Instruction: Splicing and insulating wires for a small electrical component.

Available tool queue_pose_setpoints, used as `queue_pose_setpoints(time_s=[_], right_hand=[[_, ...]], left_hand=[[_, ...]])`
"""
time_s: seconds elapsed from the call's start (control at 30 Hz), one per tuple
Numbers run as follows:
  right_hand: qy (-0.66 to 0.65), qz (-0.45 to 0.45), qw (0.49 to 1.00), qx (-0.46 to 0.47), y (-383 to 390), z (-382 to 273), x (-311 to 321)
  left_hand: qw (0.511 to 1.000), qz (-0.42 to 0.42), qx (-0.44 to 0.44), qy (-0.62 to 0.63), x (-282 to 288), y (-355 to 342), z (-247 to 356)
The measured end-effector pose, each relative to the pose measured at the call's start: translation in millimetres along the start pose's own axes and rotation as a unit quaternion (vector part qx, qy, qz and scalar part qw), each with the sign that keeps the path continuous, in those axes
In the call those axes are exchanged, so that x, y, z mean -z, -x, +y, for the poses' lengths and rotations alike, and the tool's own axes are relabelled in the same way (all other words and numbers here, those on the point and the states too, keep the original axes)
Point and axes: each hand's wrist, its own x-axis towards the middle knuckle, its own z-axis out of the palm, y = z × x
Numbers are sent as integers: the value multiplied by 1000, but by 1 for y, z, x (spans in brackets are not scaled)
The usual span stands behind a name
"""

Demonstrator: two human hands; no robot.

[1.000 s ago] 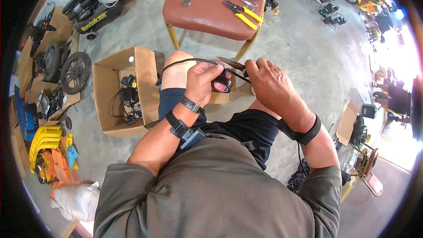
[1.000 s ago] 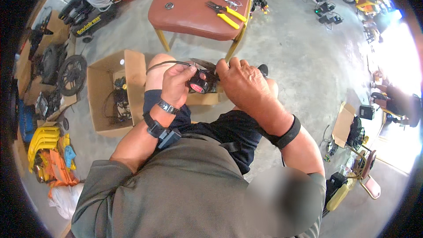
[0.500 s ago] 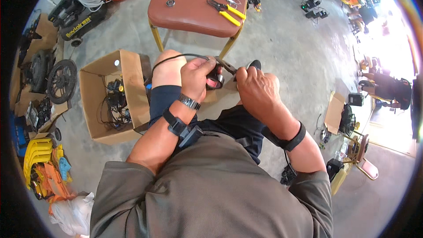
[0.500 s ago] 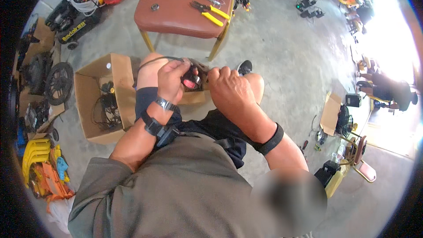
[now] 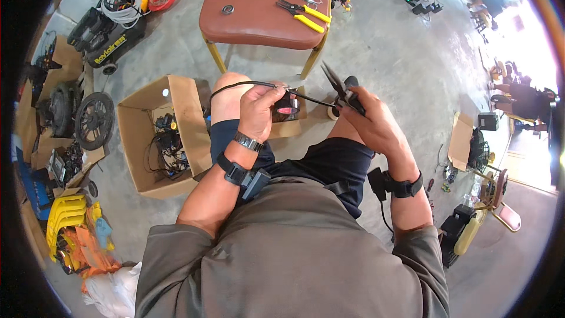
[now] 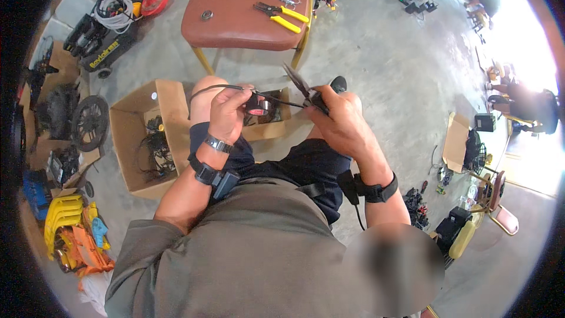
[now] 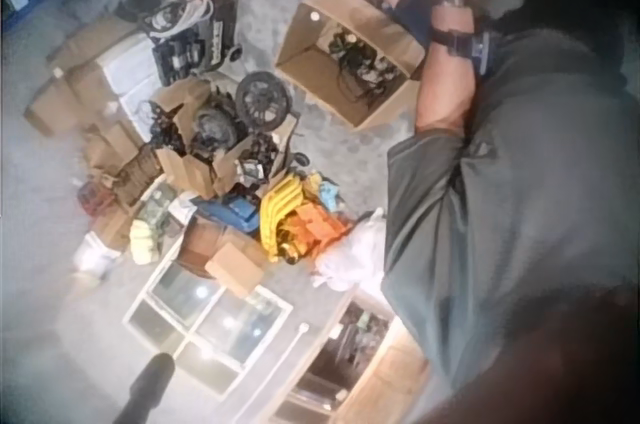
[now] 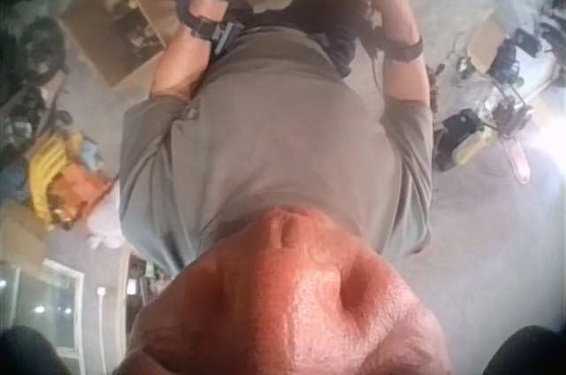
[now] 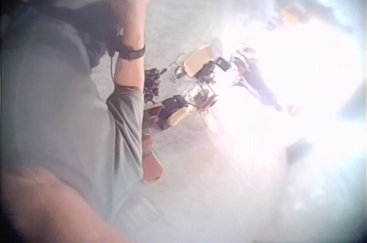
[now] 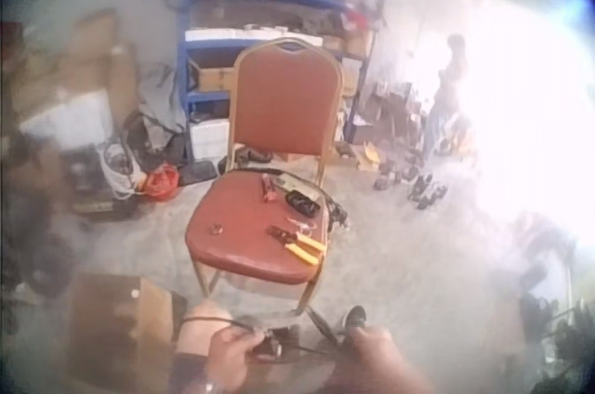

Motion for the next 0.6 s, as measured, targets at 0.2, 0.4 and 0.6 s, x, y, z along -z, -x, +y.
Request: queue_pose_setpoints(time_s=[0.2, 0.4, 0.6], right_hand=[[-38, 164, 976, 140, 8, 17, -32], [-189, -48, 980, 33, -9, 21, -49], [-196, -16, 977, 81, -15, 32, -52]], left_hand=[[995, -57, 12, -82, 12, 9, 6], [987, -48, -12, -154, 21, 17, 10], [946, -6, 17, -323, 33, 35, 27]])
